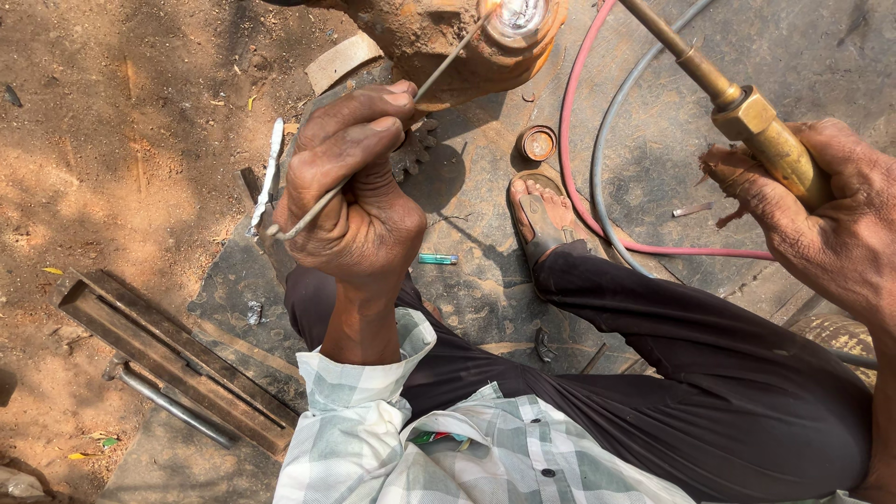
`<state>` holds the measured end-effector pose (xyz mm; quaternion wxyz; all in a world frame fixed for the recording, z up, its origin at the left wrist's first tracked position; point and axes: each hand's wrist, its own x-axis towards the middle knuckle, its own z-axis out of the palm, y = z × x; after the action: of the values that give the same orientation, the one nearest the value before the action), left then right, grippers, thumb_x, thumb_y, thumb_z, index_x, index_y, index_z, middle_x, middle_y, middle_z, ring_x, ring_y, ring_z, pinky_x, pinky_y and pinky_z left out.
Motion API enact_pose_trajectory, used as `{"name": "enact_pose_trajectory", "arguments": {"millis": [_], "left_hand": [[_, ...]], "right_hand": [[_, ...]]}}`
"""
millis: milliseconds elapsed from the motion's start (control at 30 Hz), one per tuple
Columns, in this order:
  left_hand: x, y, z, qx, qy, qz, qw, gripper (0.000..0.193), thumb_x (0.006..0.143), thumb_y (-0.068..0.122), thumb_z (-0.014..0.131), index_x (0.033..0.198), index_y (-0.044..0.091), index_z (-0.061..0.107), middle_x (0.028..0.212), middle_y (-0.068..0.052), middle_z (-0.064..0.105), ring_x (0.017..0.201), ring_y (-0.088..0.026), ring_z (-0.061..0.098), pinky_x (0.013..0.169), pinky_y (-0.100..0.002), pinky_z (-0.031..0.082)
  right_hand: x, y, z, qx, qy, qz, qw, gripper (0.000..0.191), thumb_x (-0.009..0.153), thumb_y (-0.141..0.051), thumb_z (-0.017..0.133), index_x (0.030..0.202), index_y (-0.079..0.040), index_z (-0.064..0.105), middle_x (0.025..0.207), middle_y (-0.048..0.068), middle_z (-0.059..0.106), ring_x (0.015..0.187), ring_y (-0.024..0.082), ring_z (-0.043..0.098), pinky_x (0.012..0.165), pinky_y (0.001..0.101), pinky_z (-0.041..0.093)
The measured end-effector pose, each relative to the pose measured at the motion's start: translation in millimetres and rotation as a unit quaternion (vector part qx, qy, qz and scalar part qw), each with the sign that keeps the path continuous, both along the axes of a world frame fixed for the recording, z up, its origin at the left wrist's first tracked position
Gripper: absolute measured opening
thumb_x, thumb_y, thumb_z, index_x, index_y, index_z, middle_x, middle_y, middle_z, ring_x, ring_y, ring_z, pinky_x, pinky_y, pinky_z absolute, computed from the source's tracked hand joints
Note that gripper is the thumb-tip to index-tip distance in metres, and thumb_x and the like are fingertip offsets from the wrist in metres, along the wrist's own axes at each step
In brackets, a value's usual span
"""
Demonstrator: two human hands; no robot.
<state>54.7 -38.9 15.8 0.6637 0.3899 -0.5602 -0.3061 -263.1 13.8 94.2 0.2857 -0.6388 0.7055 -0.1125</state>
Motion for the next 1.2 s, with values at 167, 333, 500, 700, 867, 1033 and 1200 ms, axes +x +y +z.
{"name": "enact_pose_trajectory", "arguments": {"millis": [167,333,500,700,867,1033,1200], "left_hand": [[-1.7,1.1,0.0,0.0,-0.01,-0.001,1.0,0.013,0.109,-0.009,0.064,0.114,0.002,0.059,0.115,-0.016,0.071,0.112,-0.025,0.073,0.102,-0.036,0.066],[-0.9,1.1,-0.6,0.002,-0.018,0.002,1.0,0.013,0.11,-0.009,0.063,0.115,0.002,0.059,0.114,-0.016,0.071,0.113,-0.025,0.073,0.103,-0.036,0.065],[-2.0,-0.2,-2.9,-0.004,-0.012,0.001,1.0,0.013,0.109,-0.008,0.063,0.115,0.002,0.058,0.116,-0.016,0.072,0.113,-0.025,0.073,0.102,-0.036,0.066],[-2.8,-3.3,-7.4,-0.007,-0.017,0.003,1.0,0.012,0.109,-0.006,0.063,0.115,0.004,0.059,0.113,-0.016,0.072,0.113,-0.025,0.073,0.102,-0.036,0.067],[-1.7,-1.7,-7.2,-0.006,-0.017,0.009,1.0,0.012,0.11,-0.006,0.063,0.115,0.004,0.059,0.117,-0.016,0.072,0.114,-0.024,0.074,0.101,-0.035,0.066],[-3.8,-2.7,-6.9,-0.004,-0.014,0.009,1.0,0.012,0.11,-0.006,0.063,0.115,0.004,0.059,0.114,-0.016,0.072,0.113,-0.025,0.074,0.101,-0.036,0.066],[0.0,-2.4,-4.9,-0.014,-0.013,0.005,1.0,0.013,0.109,-0.007,0.064,0.115,0.004,0.059,0.113,-0.015,0.072,0.112,-0.025,0.074,0.102,-0.036,0.066]], "right_hand": [[6.6,-0.1,3.0,0.041,0.059,-0.02,0.997,0.025,0.099,-0.016,0.073,0.112,0.006,0.072,0.089,0.022,0.073,0.083,0.028,0.075,0.069,0.0409,0.063],[9.0,-2.4,5.0,-0.023,-0.001,0.003,1.0,0.029,0.102,-0.02,0.068,0.117,0.004,0.067,0.093,0.018,0.072,0.09,0.024,0.073,0.073,0.0372,0.061],[9.1,-2.8,5.8,0.024,0.066,-0.009,0.997,0.028,0.1,-0.018,0.072,0.116,0.005,0.071,0.088,0.021,0.073,0.081,0.026,0.075,0.066,0.0394,0.062],[6.9,-3.4,4.1,0.013,0.055,0.004,0.998,0.027,0.1,-0.017,0.072,0.114,0.006,0.07,0.087,0.021,0.074,0.083,0.026,0.075,0.066,0.0382,0.062],[4.7,-3.0,2.5,-0.024,-0.006,0.017,1.0,0.027,0.101,-0.018,0.067,0.116,0.005,0.066,0.094,0.02,0.073,0.091,0.025,0.074,0.073,0.0371,0.062],[4.1,-2.6,2.1,0.014,0.051,0.012,0.999,0.026,0.1,-0.016,0.071,0.113,0.006,0.07,0.09,0.022,0.074,0.087,0.028,0.075,0.07,0.0402,0.064],[2.5,-2.1,1.2,0.039,0.037,-0.011,0.998,0.027,0.1,-0.019,0.07,0.113,0.005,0.071,0.089,0.021,0.072,0.083,0.026,0.075,0.069,0.0386,0.064]]}}
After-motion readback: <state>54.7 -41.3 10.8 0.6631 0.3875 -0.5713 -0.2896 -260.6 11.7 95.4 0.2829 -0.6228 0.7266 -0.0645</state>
